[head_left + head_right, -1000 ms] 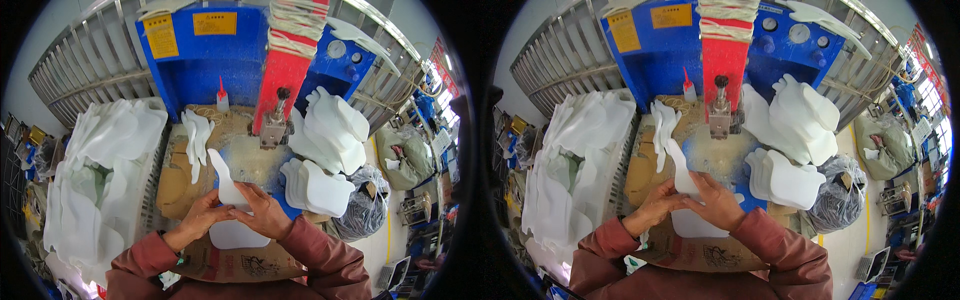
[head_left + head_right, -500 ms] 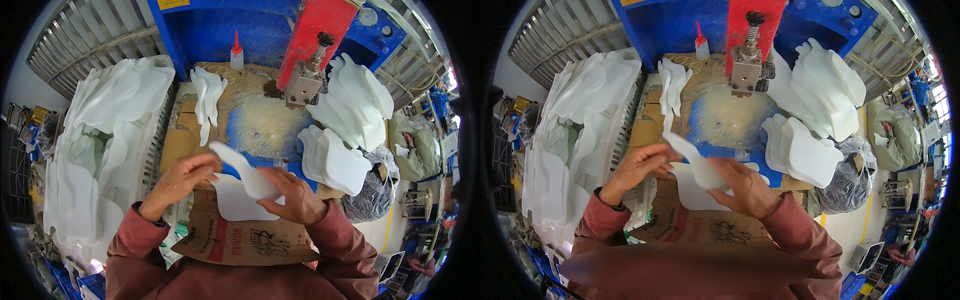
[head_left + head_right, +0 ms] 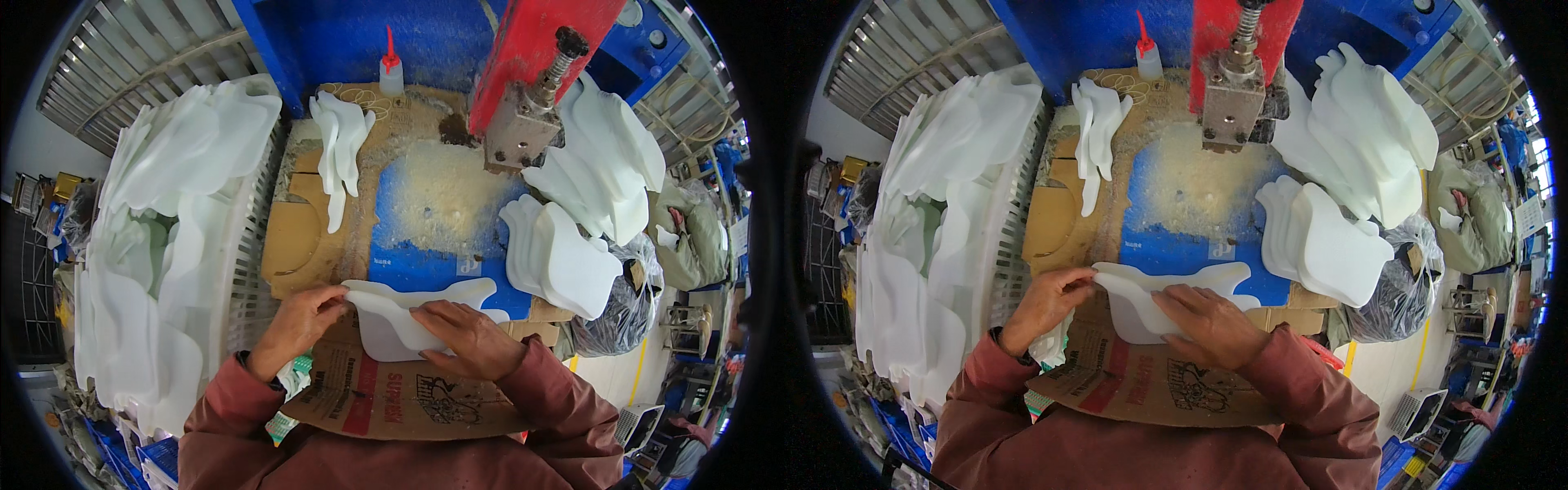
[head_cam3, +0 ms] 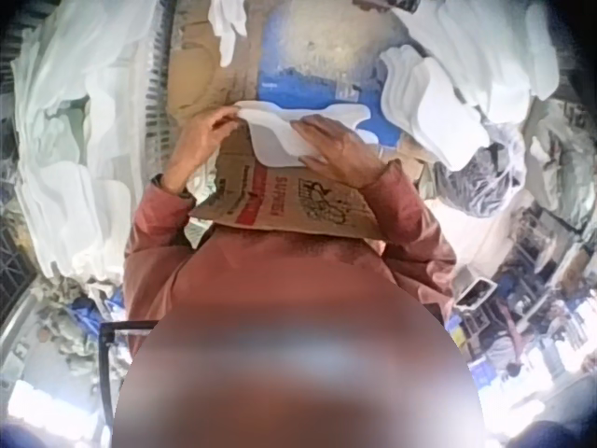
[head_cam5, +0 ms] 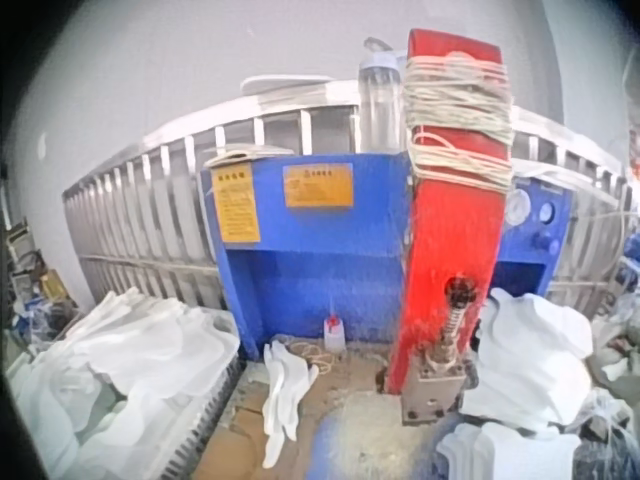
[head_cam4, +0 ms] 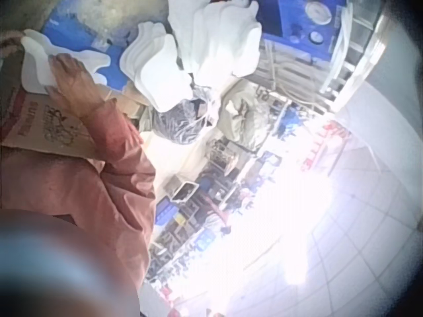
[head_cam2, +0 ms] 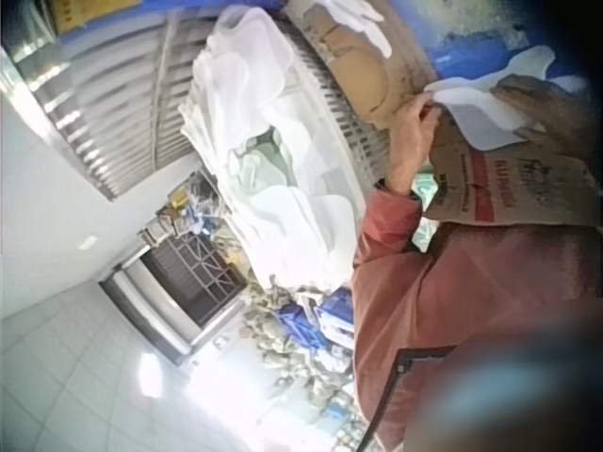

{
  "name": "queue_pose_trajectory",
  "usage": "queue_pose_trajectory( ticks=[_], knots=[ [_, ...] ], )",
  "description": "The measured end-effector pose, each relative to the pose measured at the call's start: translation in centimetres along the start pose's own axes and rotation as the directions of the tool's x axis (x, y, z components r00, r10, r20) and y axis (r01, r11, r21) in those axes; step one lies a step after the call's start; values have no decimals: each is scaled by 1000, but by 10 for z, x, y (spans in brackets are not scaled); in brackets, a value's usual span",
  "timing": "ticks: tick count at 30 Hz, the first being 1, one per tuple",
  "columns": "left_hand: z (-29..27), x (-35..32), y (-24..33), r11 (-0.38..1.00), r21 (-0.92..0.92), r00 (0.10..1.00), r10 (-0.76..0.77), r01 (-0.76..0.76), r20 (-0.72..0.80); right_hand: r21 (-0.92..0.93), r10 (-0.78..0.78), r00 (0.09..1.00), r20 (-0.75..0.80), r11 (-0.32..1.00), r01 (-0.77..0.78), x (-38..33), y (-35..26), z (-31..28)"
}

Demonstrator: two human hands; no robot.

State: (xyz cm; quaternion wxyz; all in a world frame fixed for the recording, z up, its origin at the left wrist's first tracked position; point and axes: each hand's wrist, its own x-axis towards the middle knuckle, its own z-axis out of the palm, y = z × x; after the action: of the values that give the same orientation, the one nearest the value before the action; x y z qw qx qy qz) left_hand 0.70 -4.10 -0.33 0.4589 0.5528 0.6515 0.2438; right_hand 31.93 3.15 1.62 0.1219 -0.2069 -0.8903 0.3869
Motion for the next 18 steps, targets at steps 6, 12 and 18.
queue_pose_trajectory(
  ticks=[6, 12, 18],
  knots=[
    [7, 5, -10, 990, 87, 979, 120, -106, -166, -49, -5, 1000, -11, 999, 4, 17, 5, 2],
    [6, 11, -14, 980, 172, 971, 134, -100, -198, -66, -2, 1000, -5, 998, 2, 27, 14, 9],
    [9, 20, -17, 966, 232, 957, 168, -112, -238, -103, 13, 1000, 8, 995, -12, 32, 22, 17]
  ],
)
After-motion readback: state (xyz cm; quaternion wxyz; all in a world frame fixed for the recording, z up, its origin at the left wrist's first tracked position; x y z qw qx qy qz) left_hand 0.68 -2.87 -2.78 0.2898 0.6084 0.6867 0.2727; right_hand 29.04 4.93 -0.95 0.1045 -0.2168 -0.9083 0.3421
